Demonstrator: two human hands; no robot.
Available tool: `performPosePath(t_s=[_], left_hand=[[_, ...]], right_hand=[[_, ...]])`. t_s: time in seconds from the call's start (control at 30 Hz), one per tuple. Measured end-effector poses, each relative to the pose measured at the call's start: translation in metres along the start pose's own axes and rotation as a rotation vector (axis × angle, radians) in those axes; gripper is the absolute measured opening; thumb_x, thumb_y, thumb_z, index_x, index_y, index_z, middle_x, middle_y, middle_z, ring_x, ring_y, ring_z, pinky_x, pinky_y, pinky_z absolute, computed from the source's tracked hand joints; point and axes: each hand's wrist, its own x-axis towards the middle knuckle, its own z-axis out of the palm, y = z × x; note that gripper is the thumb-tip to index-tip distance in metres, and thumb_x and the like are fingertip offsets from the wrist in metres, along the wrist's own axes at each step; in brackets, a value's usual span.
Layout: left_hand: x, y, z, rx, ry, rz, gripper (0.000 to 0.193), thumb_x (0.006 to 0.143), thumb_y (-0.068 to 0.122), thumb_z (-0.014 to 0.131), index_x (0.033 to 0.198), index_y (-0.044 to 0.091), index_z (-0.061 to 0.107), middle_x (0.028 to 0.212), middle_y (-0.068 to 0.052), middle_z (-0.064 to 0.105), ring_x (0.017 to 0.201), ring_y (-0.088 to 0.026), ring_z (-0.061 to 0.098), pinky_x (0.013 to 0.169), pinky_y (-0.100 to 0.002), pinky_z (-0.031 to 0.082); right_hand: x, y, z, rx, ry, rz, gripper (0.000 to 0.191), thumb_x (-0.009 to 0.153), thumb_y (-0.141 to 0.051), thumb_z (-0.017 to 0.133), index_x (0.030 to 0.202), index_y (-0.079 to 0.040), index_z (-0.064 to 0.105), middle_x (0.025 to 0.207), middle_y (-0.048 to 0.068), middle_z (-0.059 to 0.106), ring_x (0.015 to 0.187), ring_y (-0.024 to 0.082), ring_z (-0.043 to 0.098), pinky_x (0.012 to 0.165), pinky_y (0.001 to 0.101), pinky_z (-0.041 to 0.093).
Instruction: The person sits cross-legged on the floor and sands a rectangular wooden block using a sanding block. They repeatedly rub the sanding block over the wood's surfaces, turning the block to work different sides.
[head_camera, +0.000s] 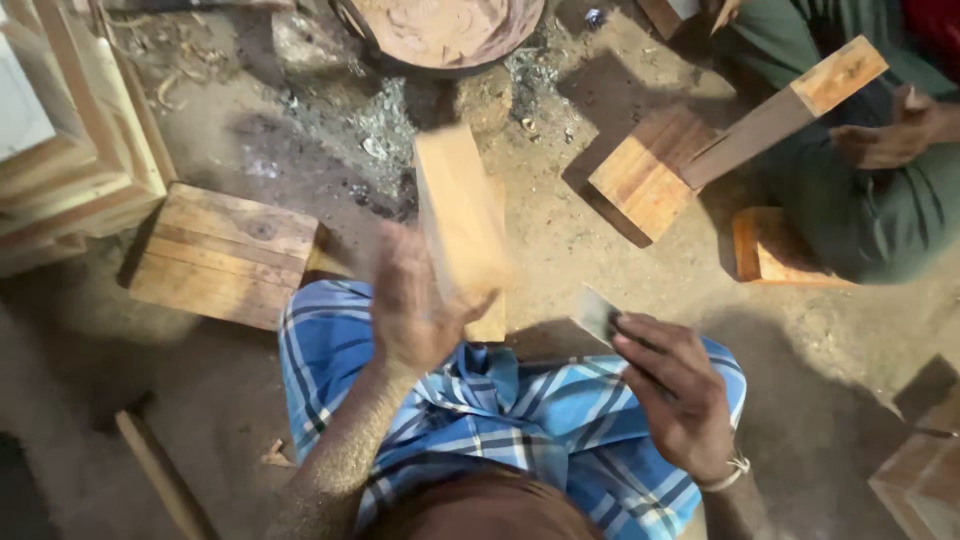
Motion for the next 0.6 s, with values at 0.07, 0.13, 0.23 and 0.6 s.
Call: performPosePath(t_s=[0.07,0.13,0.23,0.6], left_hand=[[0.014,-0.019,-0.002,-0.294,0.3,-0.238,0.076,0.107,0.021,0.067,0.161,-0.003,0.019,0.158,-0.025,0.047,0.149,-0.039,0.048,0.125,-0.047,0.042],[0.032,-0.047,-0.012,-0.032,0.164,-0.467,0.08,0.084,0.022,0.082,0.144,-0.006,0.037,0.132,-0.024,0.059,0.125,-0.037,0.058,0.105,-0.045,0.048],[0.053,-0.088,-0.034,-0.376,0.11,-0.609,0.065,0.079,0.016,0.087,0.129,-0.007,0.053,0.117,-0.018,0.07,0.106,-0.027,0.067,0.092,-0.041,0.055],[-0.027,0.024,0.062,-1.218,-0.756,-0.469,0.057,0.088,0.023,0.08,0.133,0.001,0.051,0.125,-0.015,0.062,0.113,-0.031,0.061,0.095,-0.045,0.052]], right_hand=[[-0.02,0.023,0.011,0.39,0.057,0.304,0.041,0.089,-0.003,0.064,0.13,-0.003,0.063,0.133,0.006,0.066,0.12,0.02,0.061,0.099,0.0307,0.05],[-0.032,0.047,0.029,0.691,0.108,0.569,0.038,0.096,-0.008,0.062,0.133,0.001,0.063,0.123,0.006,0.066,0.107,0.017,0.059,0.089,0.0291,0.049],[-0.023,0.073,0.064,0.784,0.131,0.763,0.034,0.101,-0.016,0.069,0.126,0.006,0.07,0.101,0.008,0.068,0.089,0.015,0.057,0.077,0.0299,0.048],[-0.051,0.085,-0.03,0.125,0.037,0.611,0.044,0.089,-0.02,0.078,0.12,0.006,0.062,0.108,0.011,0.067,0.094,0.018,0.062,0.08,0.0338,0.054]])
